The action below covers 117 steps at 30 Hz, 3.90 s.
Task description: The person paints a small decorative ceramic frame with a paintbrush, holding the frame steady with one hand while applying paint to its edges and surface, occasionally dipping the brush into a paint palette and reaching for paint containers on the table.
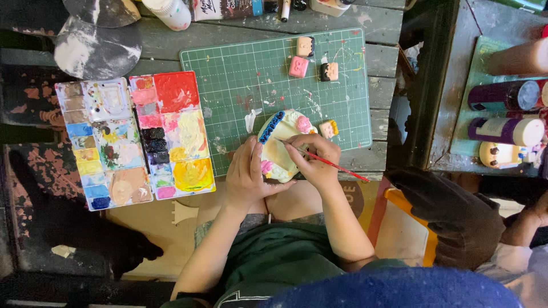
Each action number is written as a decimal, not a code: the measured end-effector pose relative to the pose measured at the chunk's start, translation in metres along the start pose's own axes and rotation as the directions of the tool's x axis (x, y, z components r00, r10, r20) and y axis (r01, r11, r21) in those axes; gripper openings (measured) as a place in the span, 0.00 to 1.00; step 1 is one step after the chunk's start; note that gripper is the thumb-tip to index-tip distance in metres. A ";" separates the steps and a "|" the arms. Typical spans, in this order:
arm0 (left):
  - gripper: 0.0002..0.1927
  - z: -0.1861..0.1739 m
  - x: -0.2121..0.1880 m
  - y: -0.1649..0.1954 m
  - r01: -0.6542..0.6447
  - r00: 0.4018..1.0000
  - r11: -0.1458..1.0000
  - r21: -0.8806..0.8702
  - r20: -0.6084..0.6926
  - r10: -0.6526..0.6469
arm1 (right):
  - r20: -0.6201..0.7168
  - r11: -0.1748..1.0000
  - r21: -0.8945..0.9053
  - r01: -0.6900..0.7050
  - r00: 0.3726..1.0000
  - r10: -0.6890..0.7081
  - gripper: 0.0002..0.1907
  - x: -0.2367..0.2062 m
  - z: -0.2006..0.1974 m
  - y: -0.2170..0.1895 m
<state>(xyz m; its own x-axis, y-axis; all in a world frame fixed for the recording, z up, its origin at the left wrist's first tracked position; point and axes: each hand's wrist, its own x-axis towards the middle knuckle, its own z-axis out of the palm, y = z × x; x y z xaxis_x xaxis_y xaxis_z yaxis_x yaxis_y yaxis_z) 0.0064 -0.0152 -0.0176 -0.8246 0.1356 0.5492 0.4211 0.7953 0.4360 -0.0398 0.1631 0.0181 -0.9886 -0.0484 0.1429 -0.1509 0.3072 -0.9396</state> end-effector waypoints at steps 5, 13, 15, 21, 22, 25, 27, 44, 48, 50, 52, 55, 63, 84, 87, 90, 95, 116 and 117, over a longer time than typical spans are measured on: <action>0.62 -0.001 0.000 0.000 0.006 1.000 1.000 0.004 0.004 -0.006 | 0.005 0.999 0.036 -0.038 0.999 0.038 0.07 0.001 0.001 -0.001; 0.62 0.000 -0.001 -0.001 0.011 1.000 1.000 0.009 0.009 -0.011 | -0.007 1.000 0.000 -0.011 1.000 0.011 0.07 0.000 0.002 0.002; 0.62 0.000 -0.001 -0.001 0.012 1.000 1.000 0.008 0.009 -0.012 | -0.007 0.999 0.022 -0.030 1.000 0.031 0.07 -0.001 0.002 0.003; 0.62 0.001 -0.001 -0.001 0.011 1.000 1.000 -0.004 0.006 -0.011 | -0.018 0.998 0.050 -0.042 0.999 0.043 0.07 -0.001 0.002 0.007; 0.63 0.001 -0.001 -0.001 0.011 1.000 1.000 -0.006 0.008 -0.011 | -0.017 0.998 0.050 -0.036 0.999 0.037 0.07 -0.001 0.001 0.007; 0.63 0.002 0.000 -0.001 0.013 1.000 1.000 -0.003 0.010 -0.013 | -0.014 0.999 0.032 -0.026 1.000 0.027 0.07 -0.001 0.001 0.007; 0.63 0.001 0.000 -0.001 0.010 1.000 1.000 0.000 0.012 -0.010 | -0.011 0.999 -0.002 -0.034 0.999 0.034 0.07 -0.001 0.000 0.006; 0.63 0.002 0.000 -0.003 -0.007 1.000 1.000 0.005 0.001 0.007 | -0.039 0.999 -0.001 -0.049 0.998 0.049 0.07 -0.002 0.002 0.006; 0.63 0.001 0.000 -0.002 -0.005 1.000 1.000 0.002 0.000 0.005 | -0.036 0.995 -0.104 0.000 0.999 -0.004 0.08 0.000 0.001 0.002; 0.63 0.002 0.000 -0.002 0.002 1.000 1.000 0.002 -0.005 -0.002 | -0.025 0.990 -0.125 0.060 0.998 -0.063 0.08 0.001 0.001 -0.001; 0.63 0.001 0.000 -0.001 0.003 1.000 1.000 0.007 -0.004 -0.003 | -0.019 0.984 -0.158 0.076 0.997 -0.080 0.08 0.003 0.001 -0.003; 0.63 0.002 0.001 -0.002 -0.003 1.000 1.000 0.007 -0.008 0.003 | -0.017 0.980 -0.187 0.069 0.997 -0.074 0.08 0.005 0.000 -0.007; 0.62 0.000 0.002 -0.001 -0.012 1.000 1.000 0.015 -0.013 0.012 | -0.009 0.979 -0.184 0.087 0.996 -0.091 0.08 0.006 0.001 -0.010; 0.62 0.001 0.002 -0.002 -0.007 1.000 1.000 0.018 -0.013 0.007 | 0.086 0.982 -0.075 0.171 0.983 -0.164 0.08 0.006 -0.005 -0.012; 0.62 0.001 0.002 -0.002 -0.008 1.000 1.000 0.021 -0.019 0.008 | 0.125 0.979 -0.117 0.169 0.980 -0.154 0.08 0.008 -0.007 -0.014; 0.62 0.002 0.002 -0.002 -0.002 1.000 1.000 0.020 -0.018 0.002 | 0.121 0.973 -0.151 0.177 0.980 -0.160 0.07 0.009 -0.008 -0.015; 0.62 0.002 -0.001 -0.002 0.003 1.000 1.000 0.015 -0.002 -0.003 | 0.115 0.972 -0.146 0.181 0.980 -0.165 0.07 0.010 -0.008 -0.015; 0.62 0.002 -0.001 -0.004 0.000 1.000 1.000 0.020 0.002 0.000 | 0.137 0.987 -0.101 0.121 0.985 -0.107 0.07 0.011 -0.009 -0.011; 0.62 0.002 -0.001 -0.003 0.000 1.000 1.000 0.015 0.000 0.000 | 0.136 0.986 -0.120 0.116 0.986 -0.100 0.07 0.011 -0.009 -0.011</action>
<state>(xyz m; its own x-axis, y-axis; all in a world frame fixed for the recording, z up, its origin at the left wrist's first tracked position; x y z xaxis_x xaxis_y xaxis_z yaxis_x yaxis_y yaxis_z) 0.0053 -0.0167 -0.0215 -0.8247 0.1355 0.5491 0.4152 0.8044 0.4250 -0.0488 0.1677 0.0322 -0.9591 -0.2077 0.1924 -0.2641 0.4111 -0.8725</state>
